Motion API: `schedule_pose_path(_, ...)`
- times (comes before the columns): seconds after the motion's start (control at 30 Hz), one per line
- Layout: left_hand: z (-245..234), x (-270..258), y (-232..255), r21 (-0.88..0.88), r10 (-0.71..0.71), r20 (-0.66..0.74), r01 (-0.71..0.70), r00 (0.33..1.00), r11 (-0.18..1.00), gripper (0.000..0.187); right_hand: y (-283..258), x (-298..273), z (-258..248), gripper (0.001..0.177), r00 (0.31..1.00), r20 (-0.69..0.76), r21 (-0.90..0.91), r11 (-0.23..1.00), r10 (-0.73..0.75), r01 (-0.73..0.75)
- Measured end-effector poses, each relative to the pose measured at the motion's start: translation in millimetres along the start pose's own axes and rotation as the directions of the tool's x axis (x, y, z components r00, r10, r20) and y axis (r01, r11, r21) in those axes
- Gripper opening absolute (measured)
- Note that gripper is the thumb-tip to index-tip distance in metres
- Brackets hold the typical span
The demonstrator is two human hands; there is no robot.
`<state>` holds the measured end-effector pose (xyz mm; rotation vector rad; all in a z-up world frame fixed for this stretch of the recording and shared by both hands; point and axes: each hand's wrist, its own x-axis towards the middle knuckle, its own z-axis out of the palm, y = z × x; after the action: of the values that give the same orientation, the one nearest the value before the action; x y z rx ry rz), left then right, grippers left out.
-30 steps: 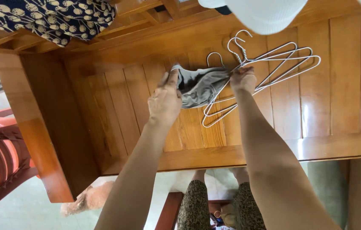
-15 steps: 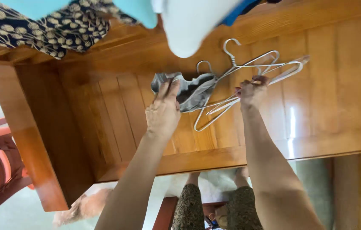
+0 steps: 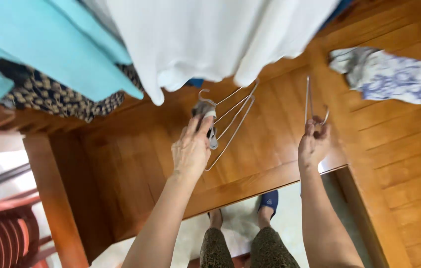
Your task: The person hangs clothes by fitting garments onto wire hangers one by one and hanging them on a clothes rack.
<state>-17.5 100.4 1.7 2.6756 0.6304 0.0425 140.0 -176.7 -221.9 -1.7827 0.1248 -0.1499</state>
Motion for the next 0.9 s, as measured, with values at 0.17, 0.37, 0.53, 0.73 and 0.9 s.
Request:
schedule_pose_path(0.17, -42.2, -3.4, 94.2, 0.053, 0.190, -0.095, -0.185, 0.977, 0.981, 0.059, -77.1, 30.4, -77.2, 0.021, 0.987, -0.015, 0.230, 0.961, 0.159, -0.151)
schedule_pose_path(0.37, -142.1, -7.9, 208.4, 0.065, 0.375, -0.093, -0.370, 0.923, 0.927, 0.058, -232.1, 54.6, -159.0, 0.030, 0.992, -0.060, 0.509, 0.858, 0.109, -0.063)
schedule_pose_path(0.53, -236.2, -18.2, 290.0, 0.118, 0.474, -0.213, -0.459, 0.854, 0.880, 0.060, -379.6, 70.6, -222.7, 0.028, 0.978, -0.099, 0.743, 0.641, -0.182, 0.194)
schedule_pose_path(0.73, -290.5, -33.8, 363.6, 0.183, 0.617, -0.373, -0.597, 0.693, 0.781, 0.072, -499.3, 55.8, -296.1, 0.029, 0.885, -0.300, 0.882, 0.250, -0.357, 0.400)
schedule_pose_path(0.9, -300.6, -29.2, 395.7, -0.039, 0.609, -0.429, -0.687, 0.667, 0.725, 0.059, -537.5, 37.0, -303.0, 0.035, 0.780, -0.419, 0.850, 0.100, -0.465, 0.517)
